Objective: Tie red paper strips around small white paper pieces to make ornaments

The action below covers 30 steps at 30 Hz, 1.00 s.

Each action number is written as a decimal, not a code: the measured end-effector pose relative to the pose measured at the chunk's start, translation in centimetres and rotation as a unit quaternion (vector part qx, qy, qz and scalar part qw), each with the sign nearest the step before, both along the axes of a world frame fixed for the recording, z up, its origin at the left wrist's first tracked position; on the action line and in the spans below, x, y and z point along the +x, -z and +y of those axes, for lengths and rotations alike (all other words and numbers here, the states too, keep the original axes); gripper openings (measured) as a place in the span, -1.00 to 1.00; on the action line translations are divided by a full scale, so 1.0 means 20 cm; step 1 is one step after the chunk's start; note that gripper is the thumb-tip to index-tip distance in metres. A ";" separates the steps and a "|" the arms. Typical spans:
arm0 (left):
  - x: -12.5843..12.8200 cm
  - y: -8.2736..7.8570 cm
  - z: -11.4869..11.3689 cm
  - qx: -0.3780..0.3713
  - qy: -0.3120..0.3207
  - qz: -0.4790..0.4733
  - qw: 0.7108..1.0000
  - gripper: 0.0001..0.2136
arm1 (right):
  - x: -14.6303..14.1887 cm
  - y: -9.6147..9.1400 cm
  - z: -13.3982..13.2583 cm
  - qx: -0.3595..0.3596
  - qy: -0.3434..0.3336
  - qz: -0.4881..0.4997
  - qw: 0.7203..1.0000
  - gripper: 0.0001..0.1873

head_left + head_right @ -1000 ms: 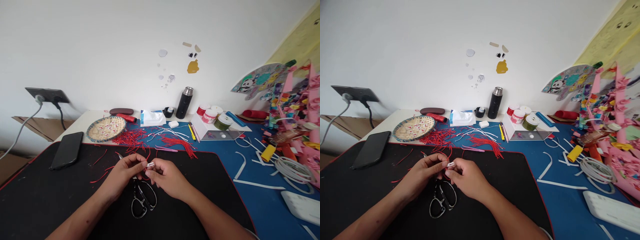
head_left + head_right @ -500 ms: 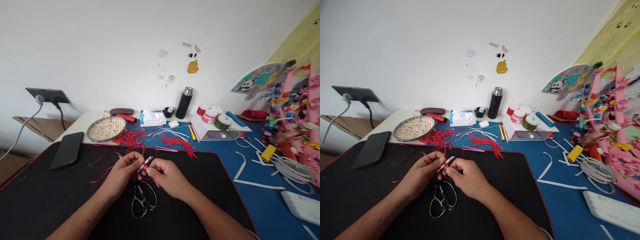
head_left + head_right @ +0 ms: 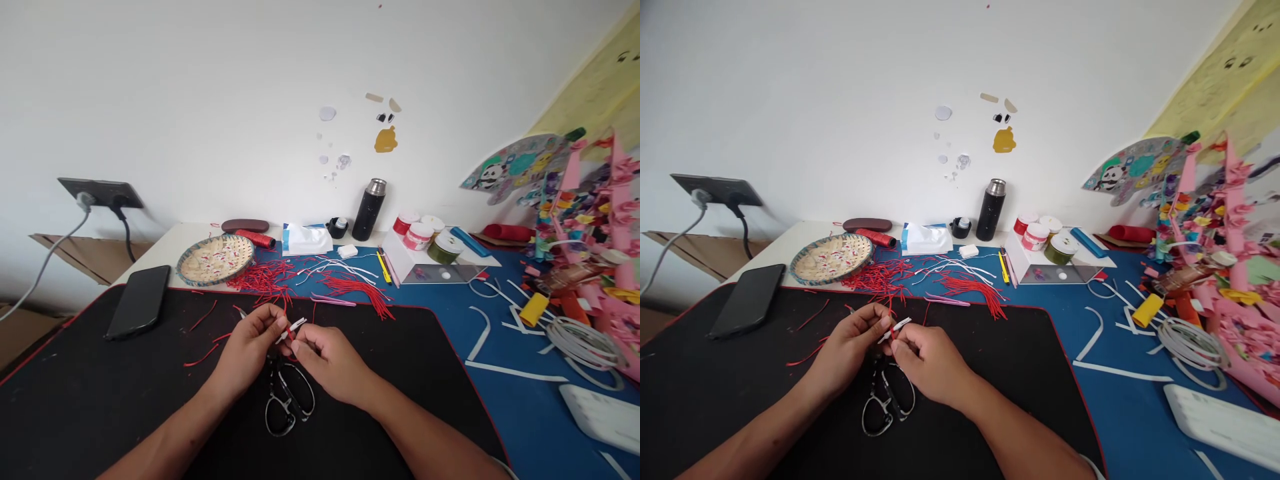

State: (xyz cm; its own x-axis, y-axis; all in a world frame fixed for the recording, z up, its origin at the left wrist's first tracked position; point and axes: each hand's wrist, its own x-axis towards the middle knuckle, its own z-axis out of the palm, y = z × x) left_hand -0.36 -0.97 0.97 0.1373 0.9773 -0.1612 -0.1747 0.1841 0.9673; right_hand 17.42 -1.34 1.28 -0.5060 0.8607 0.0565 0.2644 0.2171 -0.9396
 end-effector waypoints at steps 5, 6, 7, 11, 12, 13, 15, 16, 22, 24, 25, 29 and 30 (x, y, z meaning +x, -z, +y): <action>0.00 0.04 0.01 0.006 -0.021 -0.005 1.000 -0.58 | -0.02 0.04 0.00 0.016 0.015 0.009 1.000 -0.72; -0.01 0.05 0.02 0.007 -0.025 -0.008 1.000 -0.58 | -0.03 0.04 -0.01 0.018 0.017 0.011 1.000 -0.73; -0.01 0.06 0.02 0.008 -0.029 -0.011 0.999 -0.58 | -0.03 0.04 -0.01 0.018 0.019 0.013 1.000 -0.73; -0.01 0.06 0.02 0.017 -0.041 -0.022 0.999 -0.59 | -0.03 0.05 -0.01 0.015 0.019 0.020 0.999 -0.72; -0.01 0.06 0.02 0.019 -0.043 -0.023 0.999 -0.59 | -0.04 0.05 -0.01 0.015 0.019 0.021 0.999 -0.72; -0.01 0.06 0.01 0.020 -0.045 -0.025 0.999 -0.59 | -0.04 0.05 -0.01 0.015 0.019 0.022 0.999 -0.71; -0.01 0.06 0.01 0.020 -0.046 -0.028 0.998 -0.59 | -0.04 0.06 -0.01 0.015 0.018 0.027 0.999 -0.70; -0.01 0.06 0.01 0.018 -0.046 -0.029 0.998 -0.59 | -0.04 0.06 -0.01 0.016 0.016 0.029 0.999 -0.69; -0.01 0.05 0.02 0.003 -0.043 -0.035 0.998 -0.59 | -0.04 0.05 -0.01 0.013 0.011 0.034 0.999 -0.69; -0.01 0.06 0.02 0.001 -0.042 -0.035 0.999 -0.61 | -0.04 0.04 -0.01 -0.001 0.012 0.043 0.999 -0.69; -0.01 0.06 0.02 0.001 -0.042 -0.036 0.998 -0.62 | -0.04 0.04 -0.01 -0.009 0.013 0.048 0.999 -0.68; -0.02 0.07 0.02 0.006 -0.036 -0.039 0.999 -0.64 | -0.03 0.04 -0.01 -0.040 0.012 0.056 0.998 -0.66; -0.02 0.07 0.01 0.006 -0.036 -0.037 0.999 -0.64 | -0.03 0.04 -0.01 -0.047 0.012 0.053 0.997 -0.65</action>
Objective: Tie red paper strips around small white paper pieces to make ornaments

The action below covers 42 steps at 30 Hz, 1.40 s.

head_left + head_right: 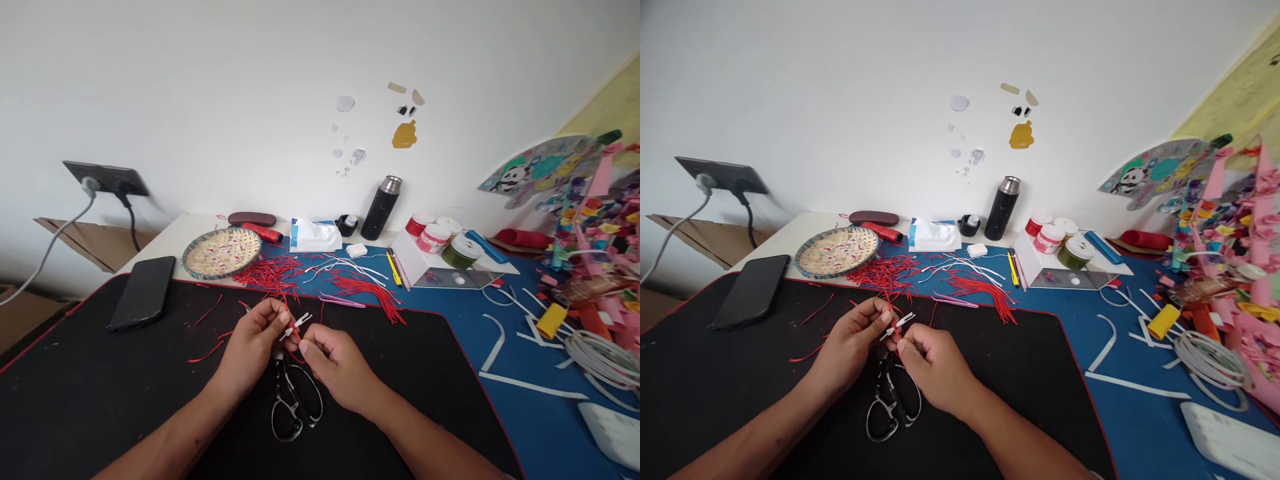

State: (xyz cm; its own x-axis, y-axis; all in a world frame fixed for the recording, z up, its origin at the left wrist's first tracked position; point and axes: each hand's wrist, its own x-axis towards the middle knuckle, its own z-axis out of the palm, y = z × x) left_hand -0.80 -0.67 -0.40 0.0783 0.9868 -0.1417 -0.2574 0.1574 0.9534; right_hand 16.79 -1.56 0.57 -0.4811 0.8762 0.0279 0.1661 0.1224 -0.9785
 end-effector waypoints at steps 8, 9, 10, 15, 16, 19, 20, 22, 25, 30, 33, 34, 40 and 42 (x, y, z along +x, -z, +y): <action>0.01 -0.03 0.00 0.015 -0.004 0.022 1.000 -0.63 | 0.01 0.01 0.01 -0.041 -0.002 -0.003 0.999 -0.66; 0.01 -0.04 0.00 0.016 -0.004 0.024 1.000 -0.63 | 0.01 0.01 0.01 -0.049 -0.004 0.000 0.999 -0.66; 0.01 -0.04 0.00 0.017 -0.005 0.026 0.999 -0.62 | 0.01 0.01 0.01 -0.058 -0.006 0.001 0.998 -0.67; 0.00 -0.05 -0.01 0.018 -0.009 0.034 0.999 -0.62 | 0.02 0.01 0.02 -0.121 -0.003 -0.005 0.993 -0.71; -0.01 -0.05 -0.01 0.017 -0.009 0.031 0.999 -0.62 | 0.03 0.01 0.02 -0.131 -0.002 -0.007 0.991 -0.72; -0.01 -0.06 0.00 0.019 -0.011 0.020 1.000 -0.62 | 0.03 0.00 0.02 -0.136 0.000 -0.006 0.991 -0.70; -0.01 -0.07 0.00 0.022 -0.011 0.019 1.000 -0.62 | 0.04 0.00 0.03 -0.131 0.002 -0.003 0.991 -0.68; -0.01 -0.07 -0.01 0.028 -0.009 0.025 0.999 -0.63 | 0.04 0.00 0.03 -0.122 0.011 0.006 0.992 -0.62; -0.01 -0.08 -0.02 0.036 0.000 0.042 0.998 -0.64 | 0.05 0.00 0.04 -0.123 0.029 0.020 0.992 -0.55; 0.00 -0.08 -0.03 0.035 0.040 0.063 0.997 -0.64 | 0.05 -0.02 0.04 -0.145 0.046 0.046 0.987 -0.47; 0.01 -0.08 -0.03 0.033 0.067 0.066 0.995 -0.64 | 0.04 -0.02 0.04 -0.145 0.049 0.059 0.986 -0.52; 0.01 -0.08 -0.03 0.031 0.073 0.066 0.995 -0.64 | 0.04 -0.02 0.04 -0.141 0.052 0.061 0.987 -0.55; 0.00 -0.08 -0.02 0.001 0.093 0.044 0.995 -0.63 | 0.05 -0.02 0.05 -0.120 0.083 0.066 0.987 -0.61; 0.00 -0.08 -0.01 -0.002 0.096 0.057 0.994 -0.63 | 0.05 -0.02 0.06 -0.116 0.091 0.071 0.987 -0.61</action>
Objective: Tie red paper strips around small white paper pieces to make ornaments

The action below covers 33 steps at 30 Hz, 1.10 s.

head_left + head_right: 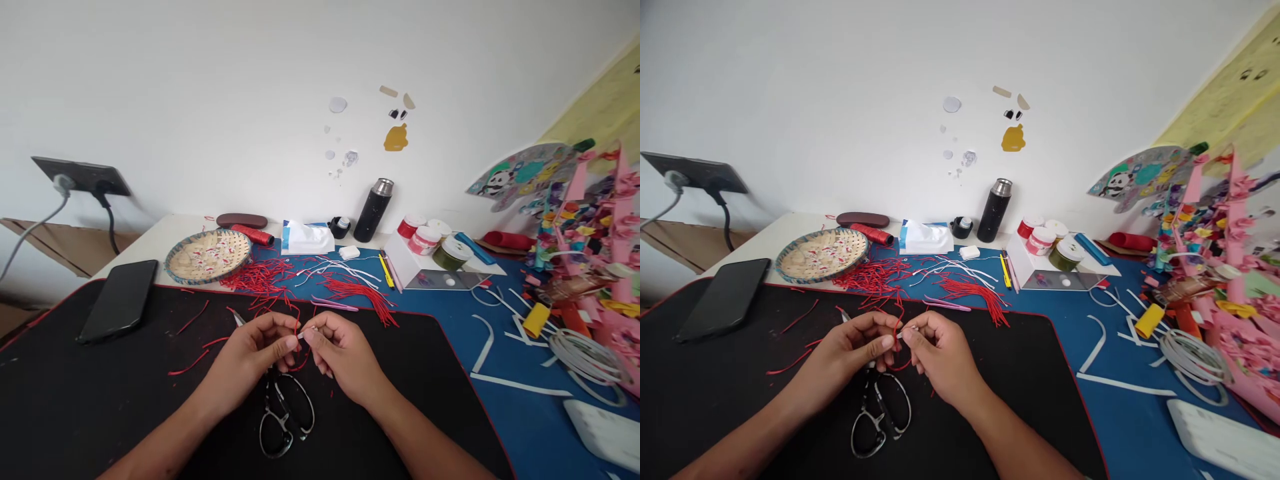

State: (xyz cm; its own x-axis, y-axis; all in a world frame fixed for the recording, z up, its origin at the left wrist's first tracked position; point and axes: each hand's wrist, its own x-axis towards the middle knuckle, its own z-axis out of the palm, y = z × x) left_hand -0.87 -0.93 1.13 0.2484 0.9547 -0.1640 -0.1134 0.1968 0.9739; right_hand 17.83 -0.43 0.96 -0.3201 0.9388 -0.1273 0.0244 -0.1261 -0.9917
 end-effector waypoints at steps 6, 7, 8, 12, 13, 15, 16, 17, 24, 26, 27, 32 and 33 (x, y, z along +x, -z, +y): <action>0.00 0.00 0.00 0.019 -0.017 0.080 0.996 -0.74 | 0.00 0.00 0.00 0.021 0.012 -0.012 1.000 -0.68; 0.00 0.01 0.00 0.021 -0.016 0.089 0.996 -0.74 | 0.00 0.01 -0.01 0.027 0.014 -0.020 0.999 -0.70; 0.00 0.01 0.00 0.022 -0.014 0.095 0.995 -0.74 | 0.00 0.01 -0.01 0.035 0.015 -0.028 0.999 -0.72; 0.00 0.01 0.00 0.022 -0.011 0.107 0.994 -0.74 | 0.00 0.03 -0.01 0.063 0.016 -0.070 0.995 -0.77; 0.01 0.01 0.00 0.021 -0.013 0.111 0.994 -0.74 | 0.00 0.03 -0.01 0.068 0.017 -0.081 0.994 -0.78; 0.01 0.01 0.00 0.021 -0.018 0.120 0.992 -0.74 | 0.00 0.04 -0.01 0.076 0.019 -0.100 0.992 -0.80; 0.01 0.01 0.00 0.021 -0.021 0.123 0.992 -0.75 | 0.00 0.04 -0.01 0.078 0.020 -0.103 0.991 -0.80; 0.01 0.01 0.00 0.022 -0.023 0.122 0.992 -0.76 | 0.00 0.04 -0.01 0.077 0.020 -0.102 0.992 -0.80; 0.00 0.01 0.00 0.025 0.007 0.064 0.998 -0.78 | 0.00 0.00 0.00 0.028 0.017 -0.035 0.999 -0.69; 0.00 0.01 0.00 0.026 0.005 0.059 0.998 -0.77 | 0.00 -0.01 -0.01 0.027 0.017 -0.036 0.999 -0.66; 0.00 0.01 0.00 0.026 0.002 0.058 0.998 -0.77 | 0.00 -0.01 -0.01 0.026 0.017 -0.037 0.999 -0.66; 0.00 0.01 -0.01 0.030 -0.004 0.059 0.998 -0.77 | 0.00 -0.01 -0.01 0.024 0.014 -0.039 0.999 -0.65; 0.00 0.01 -0.01 0.031 -0.004 0.061 0.998 -0.77 | 0.00 -0.01 -0.01 0.025 0.014 -0.039 0.999 -0.66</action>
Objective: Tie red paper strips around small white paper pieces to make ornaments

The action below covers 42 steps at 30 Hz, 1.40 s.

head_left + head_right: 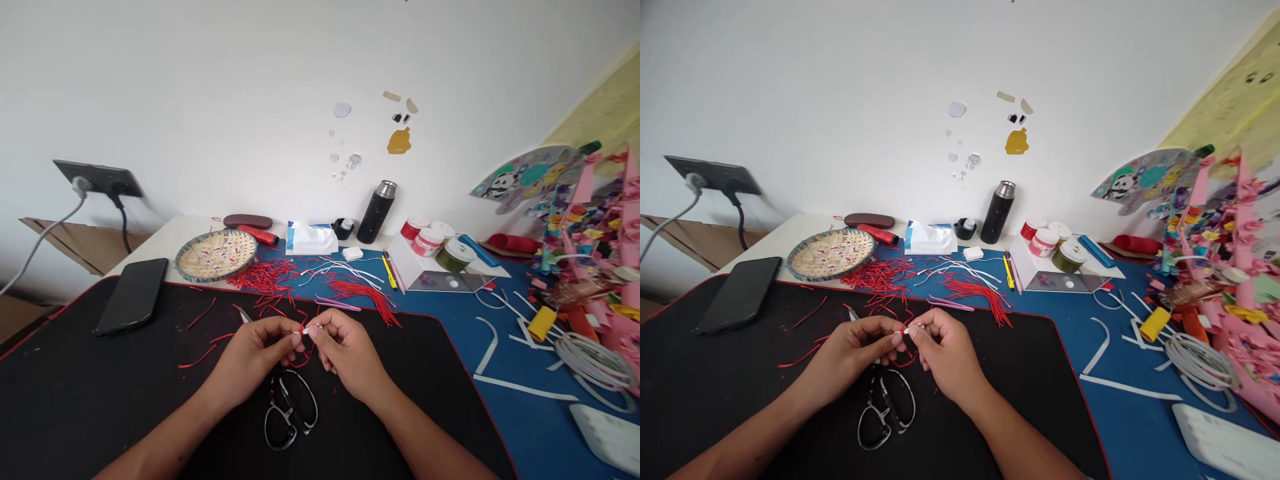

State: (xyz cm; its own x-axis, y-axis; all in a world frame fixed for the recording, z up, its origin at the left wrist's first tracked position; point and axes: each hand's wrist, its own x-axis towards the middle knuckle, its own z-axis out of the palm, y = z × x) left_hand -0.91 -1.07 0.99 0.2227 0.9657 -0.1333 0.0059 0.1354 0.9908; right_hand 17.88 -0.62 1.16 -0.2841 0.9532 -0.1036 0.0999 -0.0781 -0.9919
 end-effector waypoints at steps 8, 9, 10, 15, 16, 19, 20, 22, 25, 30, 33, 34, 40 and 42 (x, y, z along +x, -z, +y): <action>-0.01 0.01 0.00 0.008 0.012 0.006 1.000 -0.77 | 0.00 0.01 0.00 0.003 0.000 0.005 1.000 -0.70; -0.01 0.01 0.00 0.006 0.016 0.002 1.000 -0.76 | 0.00 0.00 0.00 0.001 -0.002 0.009 1.000 -0.70; -0.01 0.01 0.00 0.003 0.018 -0.002 1.000 -0.76 | 0.00 0.00 0.00 -0.001 -0.004 0.012 1.000 -0.69; -0.02 0.01 0.02 -0.012 0.014 -0.024 1.000 -0.73 | -0.01 0.00 -0.01 0.003 -0.005 0.012 1.000 -0.71; -0.02 0.01 0.02 -0.015 0.011 -0.029 0.999 -0.73 | -0.01 0.00 -0.01 0.004 -0.004 0.012 1.000 -0.71; -0.02 0.01 0.02 -0.027 0.004 -0.039 0.999 -0.72 | -0.01 0.00 -0.01 0.002 -0.005 0.018 1.000 -0.72; -0.02 0.00 0.02 -0.030 0.001 -0.041 0.999 -0.71 | -0.01 0.00 -0.01 0.000 -0.007 0.021 1.000 -0.72; -0.02 0.00 0.02 -0.030 -0.005 -0.041 0.999 -0.71 | -0.01 -0.01 -0.01 -0.003 -0.013 0.026 1.000 -0.71; -0.03 -0.01 0.02 -0.016 -0.014 -0.026 0.999 -0.72 | -0.01 -0.01 -0.01 -0.008 -0.025 0.031 0.999 -0.69; -0.04 0.01 0.02 -0.016 -0.016 -0.029 0.999 -0.74 | 0.00 0.00 -0.01 -0.011 -0.028 0.032 0.999 -0.70; -0.03 0.01 0.02 -0.042 -0.024 -0.070 0.996 -0.74 | 0.00 0.00 -0.01 -0.012 -0.025 0.029 0.999 -0.72; -0.03 0.01 0.02 -0.050 -0.028 -0.082 0.995 -0.73 | 0.00 0.00 -0.01 -0.012 -0.024 0.029 0.999 -0.73; -0.02 0.01 0.03 -0.058 -0.044 -0.103 0.992 -0.74 | 0.00 0.00 -0.01 -0.010 -0.028 0.028 0.999 -0.73; -0.03 0.01 0.03 -0.048 -0.045 -0.094 0.993 -0.75 | 0.00 0.00 -0.01 -0.012 -0.030 0.027 0.999 -0.72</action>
State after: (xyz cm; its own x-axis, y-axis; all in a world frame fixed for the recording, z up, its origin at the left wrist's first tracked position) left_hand -1.53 -0.55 0.74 0.1663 0.9677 -0.1894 -0.1947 0.2205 0.9558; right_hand 17.81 -0.79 1.16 -0.3463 0.9317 -0.1098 0.0520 -0.0978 -0.9938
